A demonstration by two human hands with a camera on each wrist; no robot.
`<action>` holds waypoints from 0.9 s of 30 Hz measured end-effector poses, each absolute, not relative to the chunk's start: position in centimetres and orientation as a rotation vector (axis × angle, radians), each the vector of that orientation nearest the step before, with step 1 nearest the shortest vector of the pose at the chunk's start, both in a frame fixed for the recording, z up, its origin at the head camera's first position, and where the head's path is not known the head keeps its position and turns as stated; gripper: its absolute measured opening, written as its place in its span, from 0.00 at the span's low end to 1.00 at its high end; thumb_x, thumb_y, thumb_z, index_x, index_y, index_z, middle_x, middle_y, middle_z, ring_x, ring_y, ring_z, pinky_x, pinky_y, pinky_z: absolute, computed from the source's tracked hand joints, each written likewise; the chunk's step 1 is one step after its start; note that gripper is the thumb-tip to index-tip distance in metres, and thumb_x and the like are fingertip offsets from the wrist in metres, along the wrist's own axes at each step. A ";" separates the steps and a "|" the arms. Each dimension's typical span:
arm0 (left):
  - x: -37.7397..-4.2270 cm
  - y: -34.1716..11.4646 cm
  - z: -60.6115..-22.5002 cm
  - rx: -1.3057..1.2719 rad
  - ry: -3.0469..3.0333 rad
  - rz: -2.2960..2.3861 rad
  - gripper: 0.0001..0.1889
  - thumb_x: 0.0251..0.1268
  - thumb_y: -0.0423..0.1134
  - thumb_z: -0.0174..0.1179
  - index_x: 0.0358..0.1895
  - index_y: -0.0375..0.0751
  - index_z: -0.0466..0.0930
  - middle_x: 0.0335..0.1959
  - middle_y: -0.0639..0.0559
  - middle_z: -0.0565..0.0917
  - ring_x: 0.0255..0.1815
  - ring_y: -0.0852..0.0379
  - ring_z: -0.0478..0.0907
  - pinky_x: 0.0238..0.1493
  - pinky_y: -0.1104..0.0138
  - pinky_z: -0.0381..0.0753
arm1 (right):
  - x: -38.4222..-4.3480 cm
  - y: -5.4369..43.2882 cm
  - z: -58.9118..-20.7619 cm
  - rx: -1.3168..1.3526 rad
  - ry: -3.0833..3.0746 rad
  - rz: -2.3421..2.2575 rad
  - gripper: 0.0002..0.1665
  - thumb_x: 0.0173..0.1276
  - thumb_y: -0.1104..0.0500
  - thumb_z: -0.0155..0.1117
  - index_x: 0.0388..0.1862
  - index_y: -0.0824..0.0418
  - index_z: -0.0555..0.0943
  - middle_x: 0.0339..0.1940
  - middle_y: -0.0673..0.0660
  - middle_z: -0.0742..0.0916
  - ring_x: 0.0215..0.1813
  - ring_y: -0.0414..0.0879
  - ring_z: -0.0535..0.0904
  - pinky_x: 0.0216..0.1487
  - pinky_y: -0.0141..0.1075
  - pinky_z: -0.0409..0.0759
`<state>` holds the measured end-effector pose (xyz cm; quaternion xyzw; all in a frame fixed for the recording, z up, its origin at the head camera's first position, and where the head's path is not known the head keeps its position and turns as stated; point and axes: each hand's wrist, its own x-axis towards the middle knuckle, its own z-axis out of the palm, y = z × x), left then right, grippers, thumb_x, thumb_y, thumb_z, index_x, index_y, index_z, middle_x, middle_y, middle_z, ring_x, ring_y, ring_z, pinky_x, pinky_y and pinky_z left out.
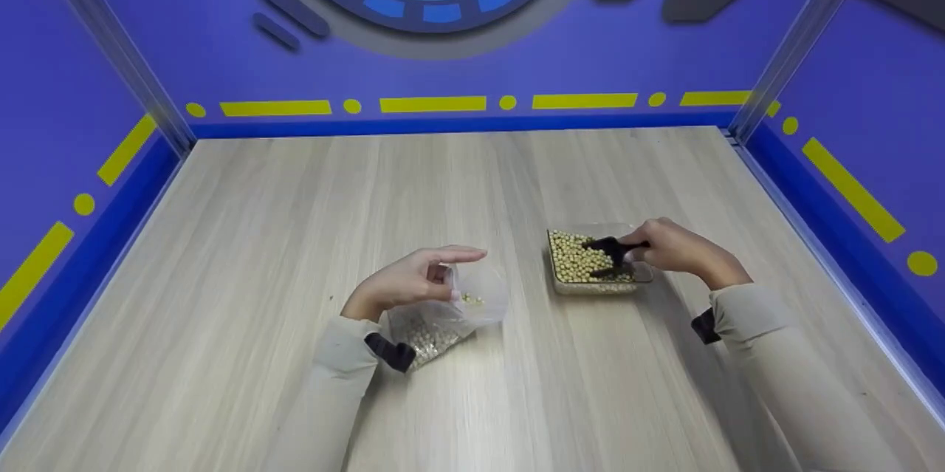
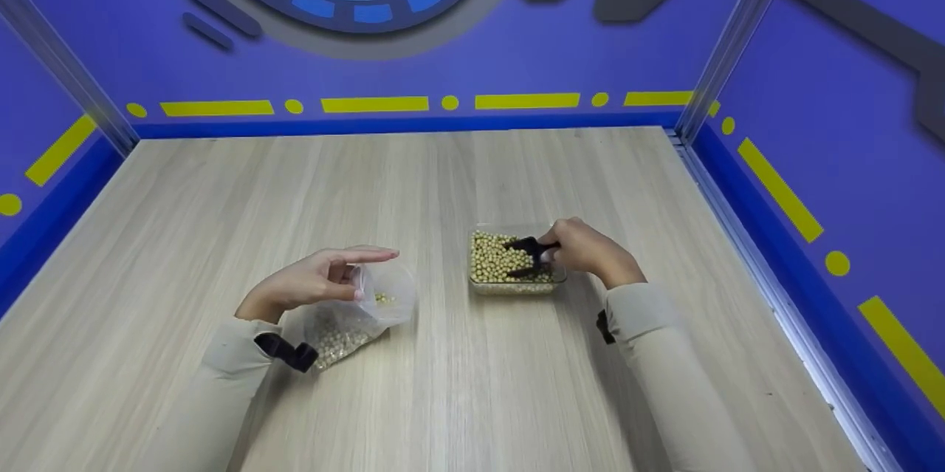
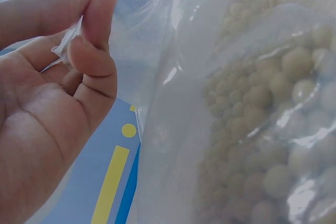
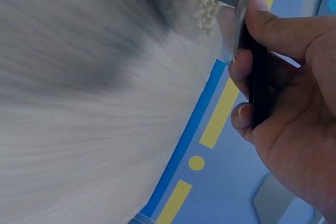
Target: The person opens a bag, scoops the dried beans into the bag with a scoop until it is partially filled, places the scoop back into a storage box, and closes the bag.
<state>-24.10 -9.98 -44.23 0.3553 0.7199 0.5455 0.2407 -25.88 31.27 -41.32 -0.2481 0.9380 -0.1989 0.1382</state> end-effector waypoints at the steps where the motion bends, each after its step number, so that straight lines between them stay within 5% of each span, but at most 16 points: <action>1: -24.1 -10.0 -44.2 0.971 1.969 1.492 0.35 0.57 0.22 0.59 0.70 0.36 0.64 0.70 0.39 0.66 0.21 0.66 0.63 0.27 0.75 0.68 | -25.9 31.2 -41.3 -0.715 2.711 -0.580 0.20 0.67 0.68 0.58 0.57 0.75 0.77 0.52 0.74 0.82 0.39 0.52 0.82 0.31 0.36 0.70; 14: -24.1 -10.0 -44.4 0.960 1.975 1.488 0.35 0.56 0.23 0.60 0.70 0.38 0.65 0.69 0.36 0.66 0.21 0.66 0.62 0.26 0.75 0.68 | -25.8 30.8 -41.2 -0.740 2.789 -0.552 0.19 0.64 0.71 0.60 0.54 0.73 0.80 0.47 0.72 0.85 0.38 0.50 0.84 0.30 0.34 0.72; 21: -24.1 -9.8 -44.3 0.945 1.982 1.481 0.35 0.55 0.23 0.60 0.70 0.36 0.65 0.71 0.41 0.66 0.23 0.66 0.64 0.28 0.75 0.69 | -25.8 30.8 -41.2 -0.753 2.786 -0.566 0.19 0.65 0.71 0.59 0.55 0.73 0.79 0.48 0.72 0.85 0.27 0.42 0.75 0.28 0.34 0.68; 27: -24.2 -9.8 -44.4 0.959 1.983 1.482 0.34 0.55 0.22 0.59 0.70 0.36 0.65 0.71 0.40 0.66 0.25 0.65 0.64 0.28 0.75 0.69 | -25.8 30.8 -41.4 -0.779 2.791 -0.568 0.18 0.65 0.71 0.59 0.54 0.72 0.80 0.48 0.71 0.85 0.33 0.46 0.79 0.31 0.36 0.70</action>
